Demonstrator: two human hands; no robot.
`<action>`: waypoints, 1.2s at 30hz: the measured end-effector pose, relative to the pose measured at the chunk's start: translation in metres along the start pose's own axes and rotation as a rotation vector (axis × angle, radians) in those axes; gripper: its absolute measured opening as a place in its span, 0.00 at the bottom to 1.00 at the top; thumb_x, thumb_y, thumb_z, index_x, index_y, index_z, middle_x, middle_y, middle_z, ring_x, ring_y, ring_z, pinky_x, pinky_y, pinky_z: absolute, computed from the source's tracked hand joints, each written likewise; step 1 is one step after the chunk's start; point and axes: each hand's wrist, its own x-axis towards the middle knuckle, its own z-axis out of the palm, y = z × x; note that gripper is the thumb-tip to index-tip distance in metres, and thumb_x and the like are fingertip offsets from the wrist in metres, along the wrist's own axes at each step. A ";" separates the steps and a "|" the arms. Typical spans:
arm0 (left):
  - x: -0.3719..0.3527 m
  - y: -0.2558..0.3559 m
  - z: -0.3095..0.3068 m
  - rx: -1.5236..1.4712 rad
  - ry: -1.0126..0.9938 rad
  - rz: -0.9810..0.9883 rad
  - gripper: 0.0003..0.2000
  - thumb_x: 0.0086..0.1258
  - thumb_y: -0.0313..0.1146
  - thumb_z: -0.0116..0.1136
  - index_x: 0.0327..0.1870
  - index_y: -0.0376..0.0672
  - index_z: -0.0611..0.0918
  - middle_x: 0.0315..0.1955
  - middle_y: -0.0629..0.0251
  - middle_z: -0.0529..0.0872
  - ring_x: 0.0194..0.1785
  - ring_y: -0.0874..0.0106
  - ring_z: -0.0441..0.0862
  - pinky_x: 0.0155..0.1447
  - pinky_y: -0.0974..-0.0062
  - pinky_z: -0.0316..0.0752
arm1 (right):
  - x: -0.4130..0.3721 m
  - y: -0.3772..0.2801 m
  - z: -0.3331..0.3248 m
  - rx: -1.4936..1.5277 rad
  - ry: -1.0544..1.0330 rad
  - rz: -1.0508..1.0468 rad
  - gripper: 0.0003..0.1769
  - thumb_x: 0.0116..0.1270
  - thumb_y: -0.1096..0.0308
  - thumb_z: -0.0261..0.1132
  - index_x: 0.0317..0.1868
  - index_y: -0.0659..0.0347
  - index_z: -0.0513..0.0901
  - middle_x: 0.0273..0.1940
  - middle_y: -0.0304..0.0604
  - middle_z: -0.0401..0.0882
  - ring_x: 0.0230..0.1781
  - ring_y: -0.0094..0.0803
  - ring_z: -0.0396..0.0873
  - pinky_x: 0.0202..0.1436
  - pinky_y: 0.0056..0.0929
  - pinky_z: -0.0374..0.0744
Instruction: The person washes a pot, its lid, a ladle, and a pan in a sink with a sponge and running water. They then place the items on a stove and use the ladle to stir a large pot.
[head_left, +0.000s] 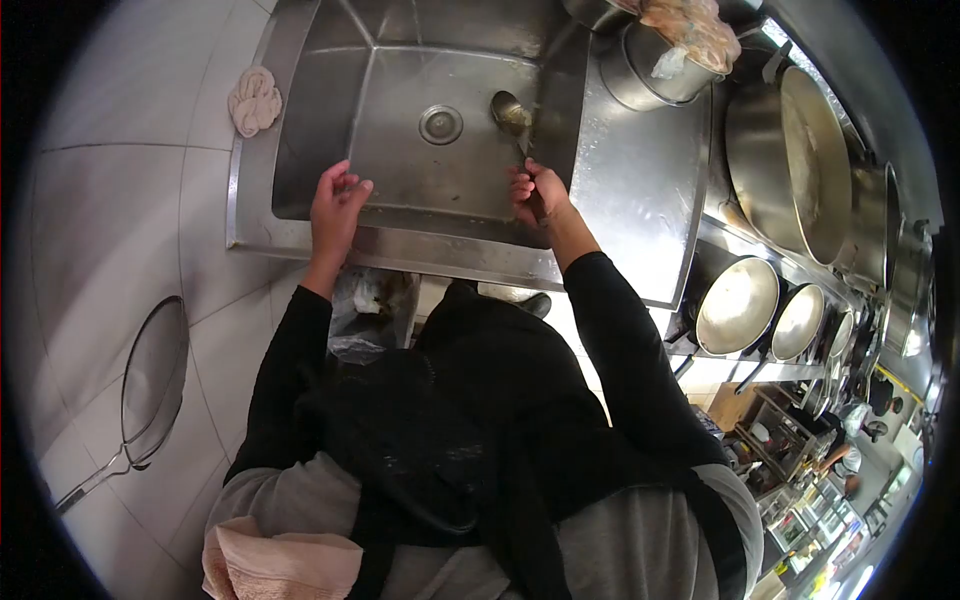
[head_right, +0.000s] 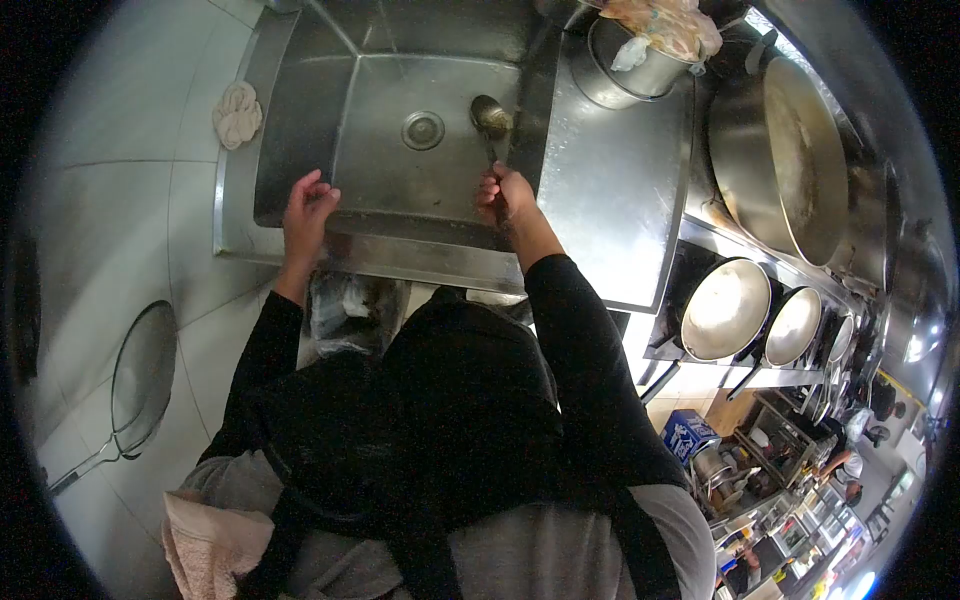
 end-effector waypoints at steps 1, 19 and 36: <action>0.003 0.002 0.001 -0.001 -0.002 0.000 0.25 0.67 0.34 0.68 0.64 0.39 0.75 0.47 0.66 0.80 0.44 0.78 0.76 0.51 0.78 0.75 | 0.002 -0.002 -0.001 -0.044 0.053 -0.044 0.17 0.81 0.57 0.46 0.33 0.55 0.67 0.22 0.31 0.65 0.16 0.22 0.62 0.23 0.27 0.66; -0.022 0.005 -0.010 -0.205 0.038 -0.180 0.25 0.69 0.31 0.65 0.66 0.36 0.72 0.51 0.62 0.77 0.54 0.75 0.76 0.60 0.76 0.73 | 0.060 -0.128 0.115 -0.046 0.173 -0.023 0.11 0.72 0.76 0.50 0.28 0.61 0.66 0.21 0.37 0.69 0.17 0.24 0.71 0.20 0.21 0.78; -0.049 0.012 -0.007 -0.369 0.059 -0.105 0.18 0.70 0.27 0.62 0.60 0.36 0.77 0.46 0.68 0.79 0.50 0.76 0.78 0.59 0.76 0.73 | 0.040 -0.040 0.038 -0.776 0.189 -0.281 0.03 0.72 0.72 0.57 0.42 0.60 0.72 0.23 0.35 0.69 0.16 0.26 0.66 0.19 0.24 0.68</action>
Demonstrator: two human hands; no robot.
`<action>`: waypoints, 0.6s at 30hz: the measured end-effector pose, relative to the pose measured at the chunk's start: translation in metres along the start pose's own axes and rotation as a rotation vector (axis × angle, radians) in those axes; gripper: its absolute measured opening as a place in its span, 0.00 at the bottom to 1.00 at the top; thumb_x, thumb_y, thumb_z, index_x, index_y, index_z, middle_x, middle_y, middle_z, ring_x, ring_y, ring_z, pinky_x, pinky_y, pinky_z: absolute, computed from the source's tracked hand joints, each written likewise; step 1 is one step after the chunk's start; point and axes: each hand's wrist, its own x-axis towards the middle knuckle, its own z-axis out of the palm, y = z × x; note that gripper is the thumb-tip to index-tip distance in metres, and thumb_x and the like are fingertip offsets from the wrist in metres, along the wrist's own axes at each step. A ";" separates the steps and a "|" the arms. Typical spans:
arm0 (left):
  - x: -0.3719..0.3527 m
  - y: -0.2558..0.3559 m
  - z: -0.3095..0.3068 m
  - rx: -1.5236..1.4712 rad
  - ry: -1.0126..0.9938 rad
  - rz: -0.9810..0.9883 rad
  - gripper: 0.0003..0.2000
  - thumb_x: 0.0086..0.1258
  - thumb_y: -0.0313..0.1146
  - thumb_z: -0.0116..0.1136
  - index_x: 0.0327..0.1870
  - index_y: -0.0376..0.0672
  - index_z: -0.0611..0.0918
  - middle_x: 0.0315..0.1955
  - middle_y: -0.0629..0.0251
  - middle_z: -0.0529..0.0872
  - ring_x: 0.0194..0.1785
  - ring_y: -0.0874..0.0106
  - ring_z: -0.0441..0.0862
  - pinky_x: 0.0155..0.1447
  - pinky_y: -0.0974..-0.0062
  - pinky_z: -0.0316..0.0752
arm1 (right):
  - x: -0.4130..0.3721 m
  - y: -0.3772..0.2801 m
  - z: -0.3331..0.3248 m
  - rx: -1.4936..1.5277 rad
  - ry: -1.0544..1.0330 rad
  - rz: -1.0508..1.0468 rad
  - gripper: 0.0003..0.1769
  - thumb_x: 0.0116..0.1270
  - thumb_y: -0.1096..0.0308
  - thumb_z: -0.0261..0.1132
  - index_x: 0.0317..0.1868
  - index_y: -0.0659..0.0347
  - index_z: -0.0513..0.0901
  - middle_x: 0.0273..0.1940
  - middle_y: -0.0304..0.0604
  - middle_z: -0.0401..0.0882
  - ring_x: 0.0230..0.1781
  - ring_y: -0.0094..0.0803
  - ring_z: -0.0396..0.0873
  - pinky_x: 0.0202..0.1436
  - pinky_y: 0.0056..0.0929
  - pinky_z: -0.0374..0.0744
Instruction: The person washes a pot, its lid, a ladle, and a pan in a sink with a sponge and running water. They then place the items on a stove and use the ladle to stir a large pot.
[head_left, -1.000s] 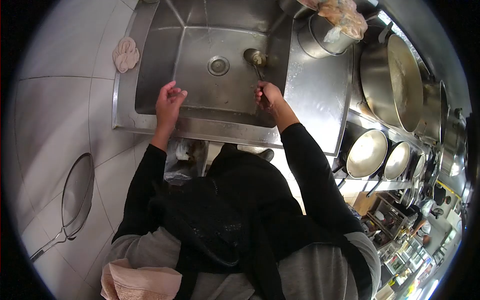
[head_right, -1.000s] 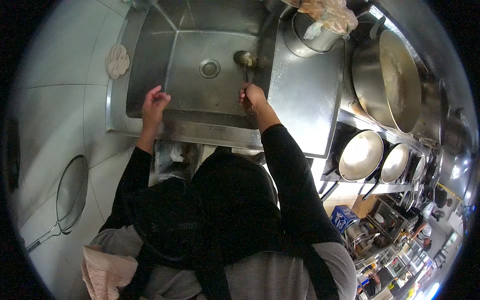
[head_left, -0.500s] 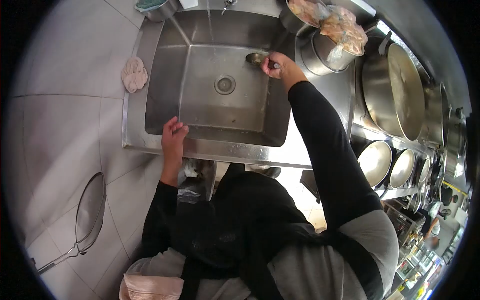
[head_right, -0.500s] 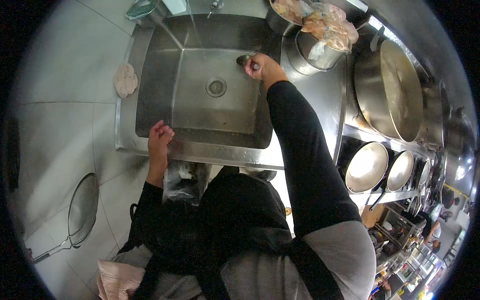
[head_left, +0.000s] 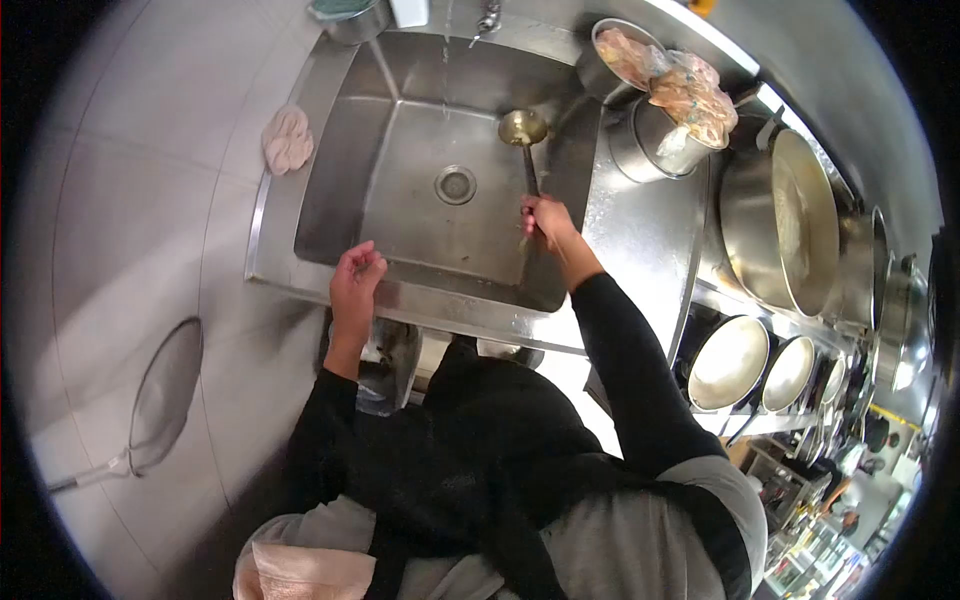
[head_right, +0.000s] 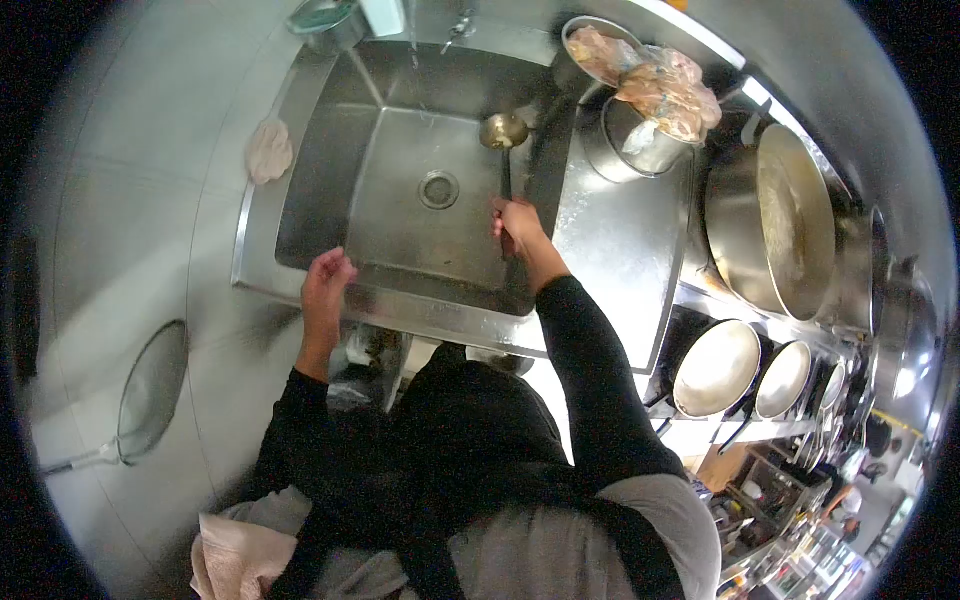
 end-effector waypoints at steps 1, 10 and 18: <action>-0.004 0.003 -0.001 0.036 -0.001 0.045 0.17 0.71 0.27 0.62 0.59 0.37 0.78 0.45 0.68 0.80 0.50 0.77 0.78 0.59 0.76 0.73 | -0.033 -0.006 0.003 0.039 0.001 -0.031 0.04 0.72 0.71 0.59 0.43 0.60 0.72 0.23 0.35 0.69 0.15 0.24 0.66 0.18 0.24 0.67; -0.086 0.062 -0.063 0.112 0.335 0.213 0.14 0.72 0.29 0.62 0.55 0.38 0.82 0.48 0.67 0.84 0.50 0.78 0.81 0.61 0.77 0.73 | -0.289 -0.096 0.012 -0.357 -0.353 0.022 0.38 0.65 0.72 0.58 0.75 0.71 0.57 0.28 0.36 0.71 0.13 0.15 0.62 0.11 0.17 0.59; -0.165 0.094 -0.101 0.102 0.635 0.366 0.14 0.73 0.33 0.62 0.54 0.34 0.80 0.46 0.63 0.83 0.49 0.69 0.83 0.60 0.69 0.76 | -0.343 -0.058 0.054 -0.906 -0.606 0.007 0.35 0.66 0.74 0.62 0.73 0.66 0.64 0.29 0.40 0.77 0.19 0.24 0.74 0.21 0.26 0.75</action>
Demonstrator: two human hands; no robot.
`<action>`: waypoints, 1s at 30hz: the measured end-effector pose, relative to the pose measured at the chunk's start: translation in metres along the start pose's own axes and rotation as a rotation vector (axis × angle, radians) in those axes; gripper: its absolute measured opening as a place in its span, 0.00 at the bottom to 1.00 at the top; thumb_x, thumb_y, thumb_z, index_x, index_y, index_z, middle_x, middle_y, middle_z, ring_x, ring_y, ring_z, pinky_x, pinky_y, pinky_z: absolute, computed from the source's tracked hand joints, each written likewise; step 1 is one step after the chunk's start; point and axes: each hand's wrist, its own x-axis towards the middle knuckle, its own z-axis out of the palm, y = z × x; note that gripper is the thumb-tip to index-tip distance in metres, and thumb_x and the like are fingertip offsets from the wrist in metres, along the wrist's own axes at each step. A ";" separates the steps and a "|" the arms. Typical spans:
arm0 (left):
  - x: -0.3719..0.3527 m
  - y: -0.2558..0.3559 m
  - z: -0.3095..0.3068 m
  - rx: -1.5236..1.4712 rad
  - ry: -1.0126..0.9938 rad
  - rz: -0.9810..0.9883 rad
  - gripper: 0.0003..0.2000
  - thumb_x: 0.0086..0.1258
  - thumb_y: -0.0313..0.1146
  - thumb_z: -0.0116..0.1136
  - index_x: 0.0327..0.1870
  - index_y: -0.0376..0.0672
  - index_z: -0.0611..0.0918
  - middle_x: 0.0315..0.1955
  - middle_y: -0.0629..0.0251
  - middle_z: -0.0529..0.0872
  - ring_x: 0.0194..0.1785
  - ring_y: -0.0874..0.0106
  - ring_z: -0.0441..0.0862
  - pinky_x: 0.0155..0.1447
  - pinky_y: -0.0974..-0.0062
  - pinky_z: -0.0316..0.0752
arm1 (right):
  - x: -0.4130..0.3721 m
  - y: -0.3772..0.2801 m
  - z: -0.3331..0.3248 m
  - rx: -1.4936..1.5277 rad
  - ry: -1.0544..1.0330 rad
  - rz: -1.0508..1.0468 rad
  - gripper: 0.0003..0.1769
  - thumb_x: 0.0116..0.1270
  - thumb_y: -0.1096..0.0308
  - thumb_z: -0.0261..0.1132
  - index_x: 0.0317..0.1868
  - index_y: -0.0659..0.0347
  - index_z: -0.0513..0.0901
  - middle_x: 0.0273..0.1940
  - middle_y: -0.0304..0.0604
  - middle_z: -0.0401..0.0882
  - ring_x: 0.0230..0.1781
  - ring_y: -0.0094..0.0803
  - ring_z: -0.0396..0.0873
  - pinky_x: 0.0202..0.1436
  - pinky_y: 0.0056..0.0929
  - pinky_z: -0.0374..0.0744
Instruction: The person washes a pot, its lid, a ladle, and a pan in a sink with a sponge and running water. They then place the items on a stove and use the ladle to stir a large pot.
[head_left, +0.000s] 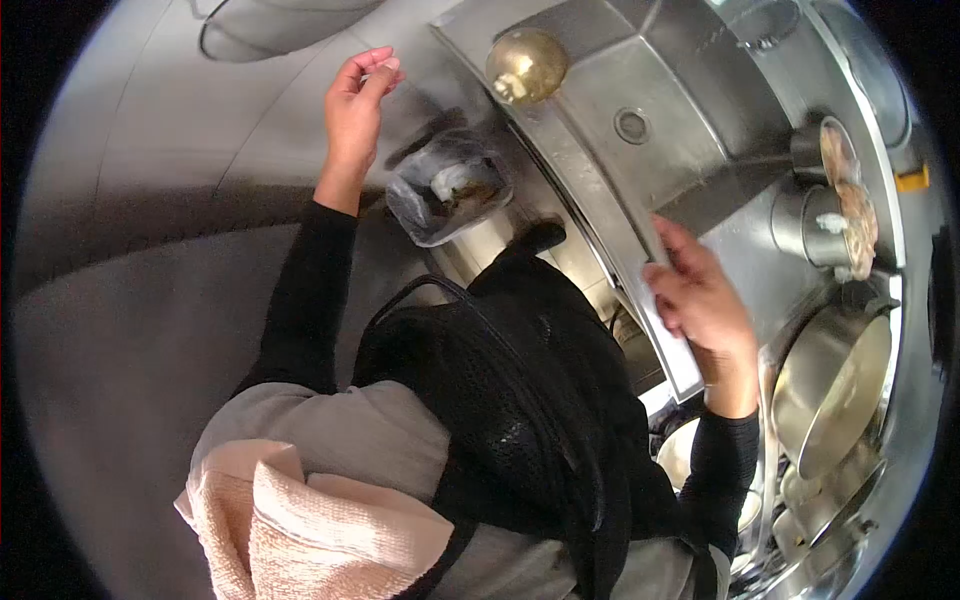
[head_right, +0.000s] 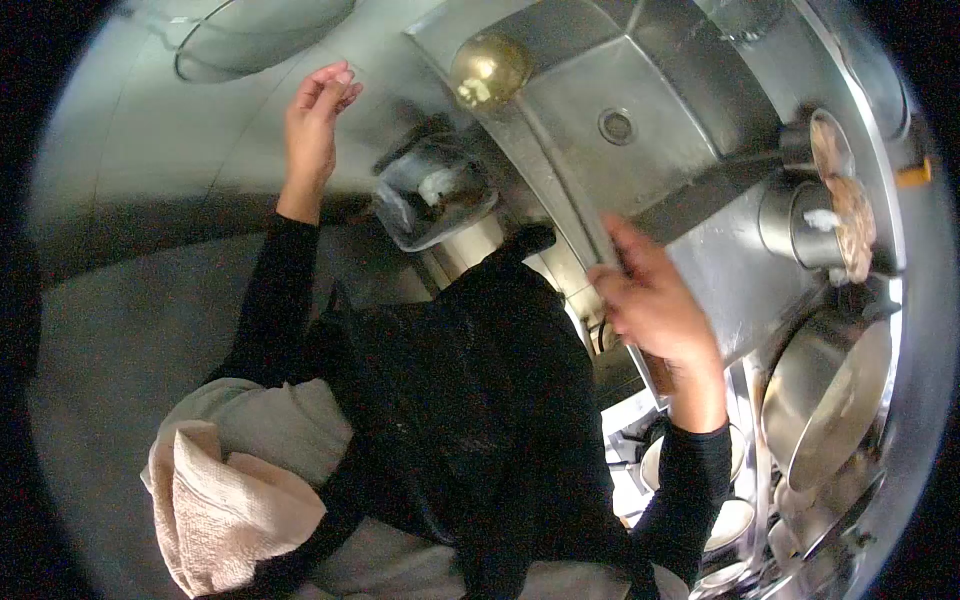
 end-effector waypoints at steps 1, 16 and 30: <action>-0.006 0.001 -0.009 -0.014 0.044 0.007 0.14 0.73 0.33 0.62 0.53 0.33 0.80 0.47 0.62 0.83 0.48 0.69 0.83 0.60 0.68 0.77 | 0.022 0.024 0.008 -0.407 -0.013 -0.341 0.34 0.68 0.72 0.61 0.74 0.63 0.64 0.35 0.50 0.82 0.31 0.43 0.84 0.35 0.43 0.82; -0.024 -0.031 -0.086 0.012 0.264 0.030 0.10 0.73 0.34 0.62 0.47 0.39 0.84 0.47 0.63 0.85 0.48 0.70 0.83 0.58 0.71 0.77 | 0.011 0.076 -0.027 -0.493 0.295 -0.184 0.26 0.73 0.67 0.61 0.69 0.60 0.69 0.46 0.58 0.82 0.45 0.40 0.83 0.53 0.38 0.77; 0.030 -0.098 -0.006 -0.049 0.068 -0.135 0.13 0.72 0.34 0.64 0.50 0.36 0.81 0.47 0.62 0.84 0.48 0.70 0.83 0.59 0.72 0.76 | 0.119 0.015 -0.195 -1.859 0.377 0.096 0.16 0.72 0.64 0.54 0.56 0.50 0.84 0.49 0.49 0.85 0.51 0.48 0.84 0.52 0.45 0.82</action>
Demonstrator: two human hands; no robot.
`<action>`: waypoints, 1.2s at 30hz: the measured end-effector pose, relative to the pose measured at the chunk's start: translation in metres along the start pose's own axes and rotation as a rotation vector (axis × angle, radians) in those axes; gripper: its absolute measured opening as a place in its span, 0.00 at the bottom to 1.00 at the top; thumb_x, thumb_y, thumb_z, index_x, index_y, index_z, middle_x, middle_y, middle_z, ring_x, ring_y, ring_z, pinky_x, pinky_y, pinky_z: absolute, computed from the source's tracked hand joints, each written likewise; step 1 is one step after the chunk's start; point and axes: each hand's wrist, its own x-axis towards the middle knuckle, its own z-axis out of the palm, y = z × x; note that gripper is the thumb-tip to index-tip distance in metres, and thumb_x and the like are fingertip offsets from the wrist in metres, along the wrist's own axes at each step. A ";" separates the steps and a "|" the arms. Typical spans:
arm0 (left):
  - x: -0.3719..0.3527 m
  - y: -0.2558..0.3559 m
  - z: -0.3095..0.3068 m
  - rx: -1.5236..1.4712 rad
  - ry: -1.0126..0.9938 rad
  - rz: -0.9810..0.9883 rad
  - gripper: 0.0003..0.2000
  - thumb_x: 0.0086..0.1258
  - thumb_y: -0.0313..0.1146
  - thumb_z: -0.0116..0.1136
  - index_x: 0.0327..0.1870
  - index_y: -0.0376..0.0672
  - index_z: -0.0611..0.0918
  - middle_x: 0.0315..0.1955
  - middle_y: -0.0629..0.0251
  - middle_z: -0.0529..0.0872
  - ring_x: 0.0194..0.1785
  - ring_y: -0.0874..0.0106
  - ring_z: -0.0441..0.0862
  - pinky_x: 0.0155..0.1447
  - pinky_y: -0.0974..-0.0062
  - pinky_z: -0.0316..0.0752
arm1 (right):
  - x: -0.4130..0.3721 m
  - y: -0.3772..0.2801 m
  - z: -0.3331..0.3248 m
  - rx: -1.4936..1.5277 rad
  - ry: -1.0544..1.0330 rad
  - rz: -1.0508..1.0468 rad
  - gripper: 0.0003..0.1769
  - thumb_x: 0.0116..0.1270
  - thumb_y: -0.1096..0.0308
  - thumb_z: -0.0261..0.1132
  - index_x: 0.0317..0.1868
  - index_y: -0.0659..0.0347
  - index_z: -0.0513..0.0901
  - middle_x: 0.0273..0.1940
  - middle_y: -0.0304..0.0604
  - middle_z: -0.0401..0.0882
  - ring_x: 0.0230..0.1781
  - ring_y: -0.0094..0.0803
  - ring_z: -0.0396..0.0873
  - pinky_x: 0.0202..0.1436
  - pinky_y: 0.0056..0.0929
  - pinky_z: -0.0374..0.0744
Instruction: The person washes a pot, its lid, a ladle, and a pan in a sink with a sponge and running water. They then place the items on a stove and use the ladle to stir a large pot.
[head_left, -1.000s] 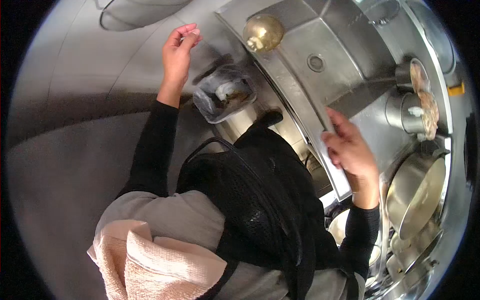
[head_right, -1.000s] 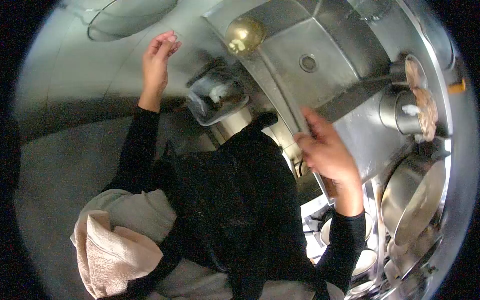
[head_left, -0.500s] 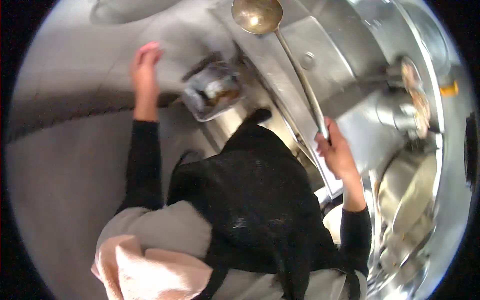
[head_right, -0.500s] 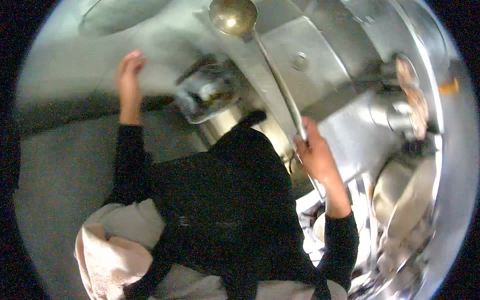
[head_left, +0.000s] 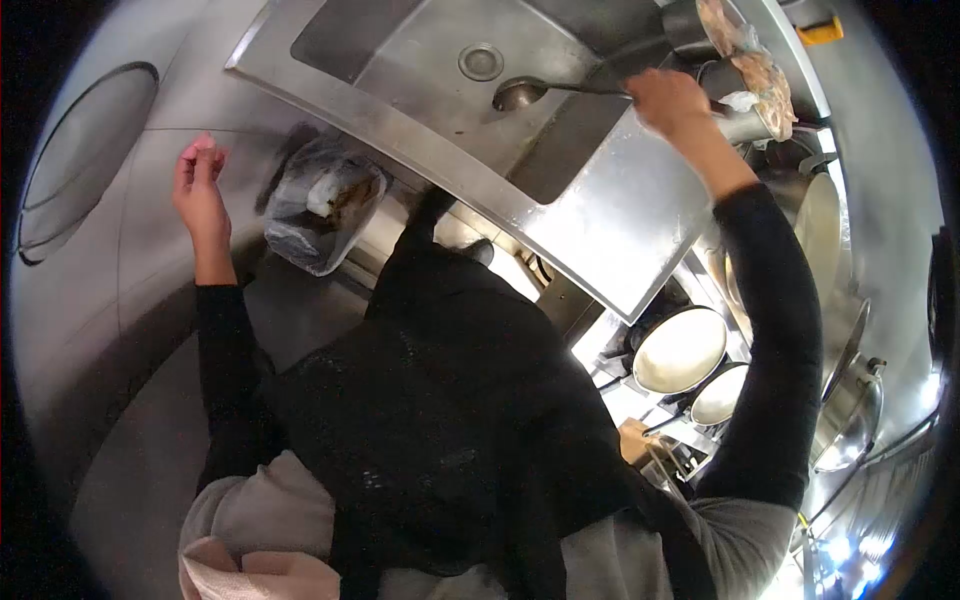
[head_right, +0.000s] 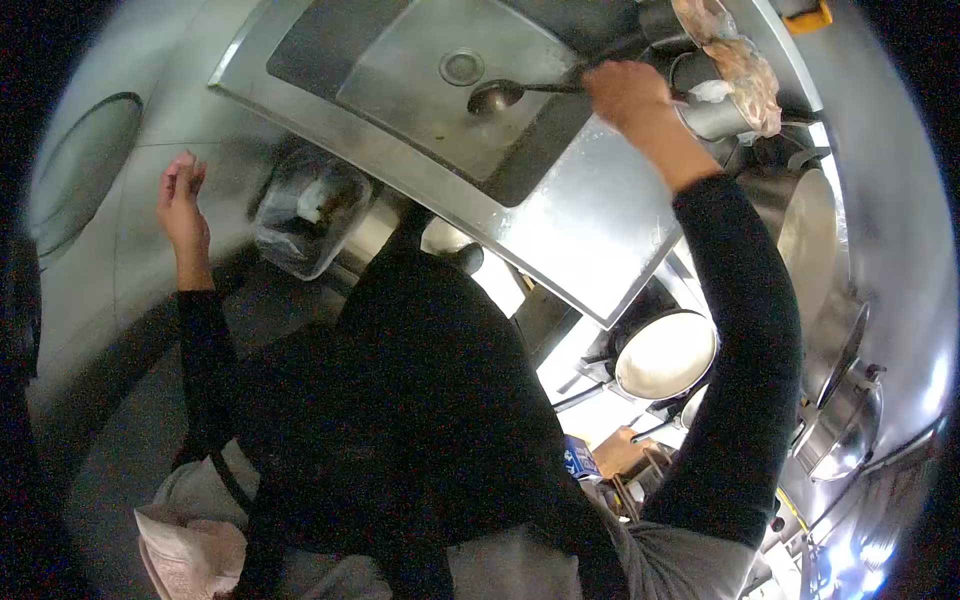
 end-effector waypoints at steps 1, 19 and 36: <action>-0.002 -0.005 -0.001 0.001 -0.040 0.019 0.13 0.72 0.34 0.64 0.50 0.36 0.81 0.48 0.62 0.83 0.48 0.71 0.83 0.59 0.72 0.76 | 0.016 -0.004 0.009 -0.002 -0.007 0.000 0.16 0.72 0.64 0.54 0.56 0.50 0.84 0.49 0.49 0.85 0.51 0.48 0.84 0.52 0.45 0.82; -0.046 -0.028 -0.051 0.146 0.028 -0.161 0.15 0.73 0.33 0.63 0.55 0.36 0.79 0.43 0.69 0.80 0.47 0.74 0.81 0.59 0.73 0.77 | 0.104 -0.020 0.080 0.080 -0.358 -0.167 0.16 0.67 0.58 0.62 0.49 0.57 0.86 0.54 0.51 0.83 0.51 0.47 0.84 0.53 0.42 0.82; -0.060 -0.057 -0.094 -0.026 0.191 -0.262 0.17 0.73 0.31 0.62 0.59 0.40 0.76 0.47 0.65 0.79 0.46 0.75 0.80 0.57 0.73 0.78 | 0.013 0.042 -0.075 1.006 -0.317 0.005 0.22 0.70 0.50 0.67 0.50 0.61 0.85 0.17 0.32 0.71 0.11 0.17 0.64 0.13 0.21 0.63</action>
